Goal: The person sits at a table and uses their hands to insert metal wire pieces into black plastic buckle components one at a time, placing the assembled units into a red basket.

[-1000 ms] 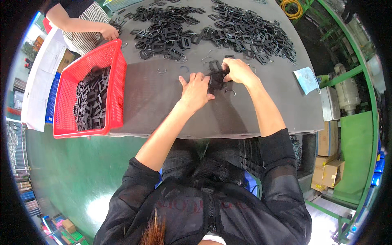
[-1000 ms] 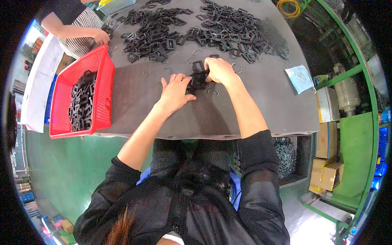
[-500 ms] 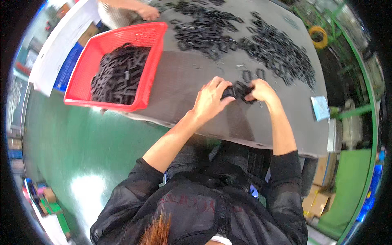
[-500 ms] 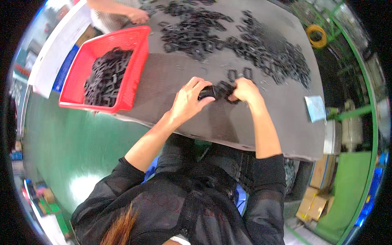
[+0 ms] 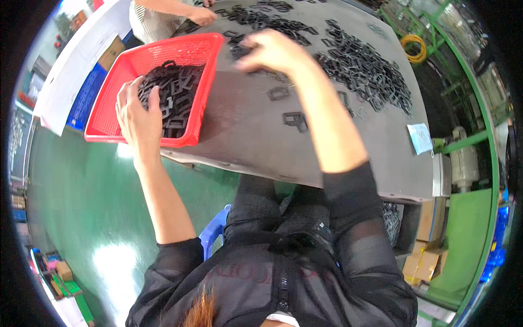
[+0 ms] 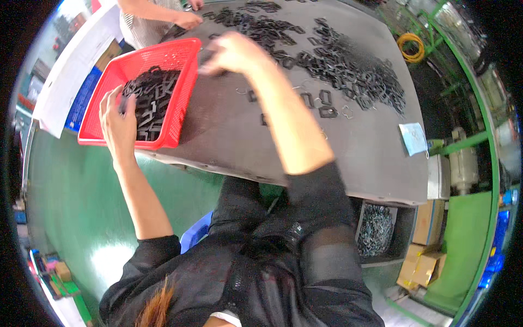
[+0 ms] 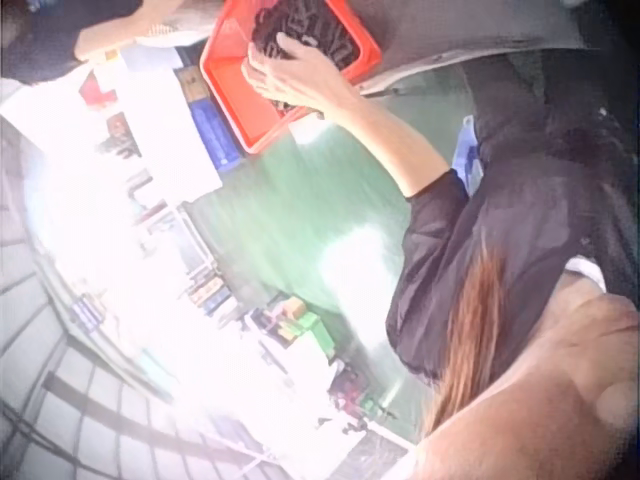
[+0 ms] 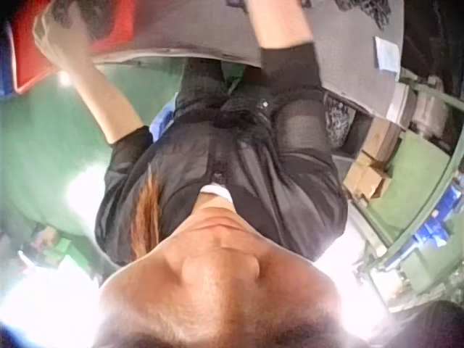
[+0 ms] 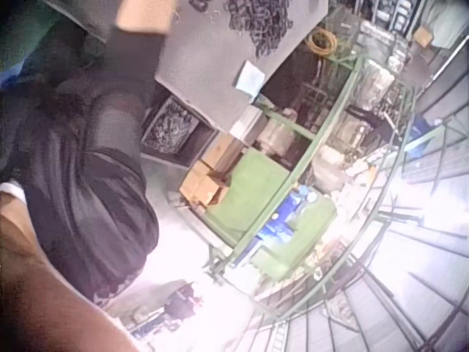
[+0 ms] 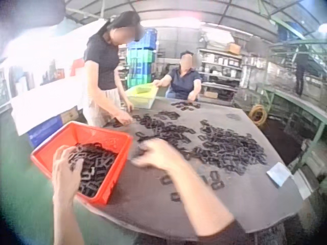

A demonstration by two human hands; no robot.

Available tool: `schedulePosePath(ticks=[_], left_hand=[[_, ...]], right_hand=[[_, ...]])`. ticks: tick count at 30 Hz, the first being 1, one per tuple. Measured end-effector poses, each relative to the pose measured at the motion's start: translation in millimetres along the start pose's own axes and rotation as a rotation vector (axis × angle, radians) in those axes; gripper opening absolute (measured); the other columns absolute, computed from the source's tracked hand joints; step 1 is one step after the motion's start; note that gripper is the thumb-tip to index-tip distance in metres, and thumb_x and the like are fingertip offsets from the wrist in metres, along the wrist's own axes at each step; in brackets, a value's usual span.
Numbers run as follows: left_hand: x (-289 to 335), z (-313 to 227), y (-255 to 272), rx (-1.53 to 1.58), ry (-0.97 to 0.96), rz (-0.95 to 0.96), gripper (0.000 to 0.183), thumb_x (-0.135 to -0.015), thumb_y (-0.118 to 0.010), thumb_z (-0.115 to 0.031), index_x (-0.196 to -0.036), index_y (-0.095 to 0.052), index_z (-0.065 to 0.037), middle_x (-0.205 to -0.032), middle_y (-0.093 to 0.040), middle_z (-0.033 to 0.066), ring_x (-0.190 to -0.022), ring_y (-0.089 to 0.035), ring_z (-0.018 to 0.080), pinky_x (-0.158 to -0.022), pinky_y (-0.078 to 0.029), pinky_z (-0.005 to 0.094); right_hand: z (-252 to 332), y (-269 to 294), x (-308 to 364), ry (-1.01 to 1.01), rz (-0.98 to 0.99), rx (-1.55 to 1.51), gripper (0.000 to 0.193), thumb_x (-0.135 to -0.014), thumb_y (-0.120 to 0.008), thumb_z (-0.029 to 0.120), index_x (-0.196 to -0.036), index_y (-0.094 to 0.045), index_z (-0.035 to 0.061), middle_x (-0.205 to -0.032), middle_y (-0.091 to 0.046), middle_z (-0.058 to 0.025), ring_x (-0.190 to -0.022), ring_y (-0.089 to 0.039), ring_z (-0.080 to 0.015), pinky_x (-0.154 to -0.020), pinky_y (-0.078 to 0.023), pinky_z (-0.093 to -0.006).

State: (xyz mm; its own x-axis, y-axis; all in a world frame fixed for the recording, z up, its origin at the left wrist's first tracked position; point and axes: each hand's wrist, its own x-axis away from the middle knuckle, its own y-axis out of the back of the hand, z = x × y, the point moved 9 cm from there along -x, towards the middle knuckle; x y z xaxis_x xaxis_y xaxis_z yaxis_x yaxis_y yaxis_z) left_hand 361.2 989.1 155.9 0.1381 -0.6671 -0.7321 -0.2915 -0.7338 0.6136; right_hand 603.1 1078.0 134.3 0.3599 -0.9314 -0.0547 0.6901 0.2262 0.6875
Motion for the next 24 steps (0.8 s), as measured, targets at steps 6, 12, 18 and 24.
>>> schedulePosePath(ticks=[6, 12, 18, 24], left_hand=[[28.7, -64.0, -8.5, 0.291, -0.125, -0.002, 0.020, -0.081, -0.058, -0.006, -0.101, -0.061, -0.002, -0.104, -0.059, 0.0141, -0.101, -0.055, 0.0308, -0.089, -0.042, 0.0393], [73.2, -104.7, -42.9, 0.496, -0.217, 0.290, 0.019, -0.080, -0.060, -0.002, -0.099, -0.063, -0.004, -0.097, -0.062, 0.0129, -0.093, -0.058, 0.0274, -0.082, -0.046, 0.0353], [128.5, -186.9, -134.3, 0.610, -0.426, 0.509, 0.029, -0.080, -0.063, -0.016, -0.105, -0.059, -0.001, -0.106, -0.058, 0.0130, -0.100, -0.052, 0.0303, -0.086, -0.044, 0.0378], [153.8, -214.7, -191.8, 0.468, -0.621, 0.583, 0.029, -0.084, -0.057, -0.019, -0.108, -0.055, -0.002, -0.098, -0.057, 0.0107, -0.097, -0.051, 0.0287, -0.082, -0.046, 0.0388]], right_hand=[[68.6, -39.8, -64.1, 0.260, -0.327, 0.039, 0.054, -0.059, -0.079, 0.039, -0.100, -0.066, 0.0056, -0.090, -0.067, -0.0126, -0.085, -0.064, -0.0233, -0.079, -0.049, -0.0332], [-140.7, 53.7, 26.9, -0.261, -0.541, 0.470, 0.031, -0.072, -0.064, 0.031, -0.092, -0.067, 0.0075, -0.094, -0.065, -0.0171, -0.090, -0.063, -0.0300, -0.075, -0.051, -0.0434], [-277.3, 79.2, 165.2, -1.158, -0.569, 0.418, 0.063, -0.066, -0.079, 0.034, -0.118, -0.054, 0.0084, -0.115, -0.059, -0.0126, -0.107, -0.056, -0.0290, -0.094, -0.039, -0.0449], [-302.2, 95.4, 148.9, -0.632, -0.343, 0.094, 0.036, -0.062, -0.080, 0.017, -0.092, -0.066, 0.0005, -0.086, -0.068, -0.0090, -0.081, -0.061, -0.0160, -0.076, -0.046, -0.0307]])
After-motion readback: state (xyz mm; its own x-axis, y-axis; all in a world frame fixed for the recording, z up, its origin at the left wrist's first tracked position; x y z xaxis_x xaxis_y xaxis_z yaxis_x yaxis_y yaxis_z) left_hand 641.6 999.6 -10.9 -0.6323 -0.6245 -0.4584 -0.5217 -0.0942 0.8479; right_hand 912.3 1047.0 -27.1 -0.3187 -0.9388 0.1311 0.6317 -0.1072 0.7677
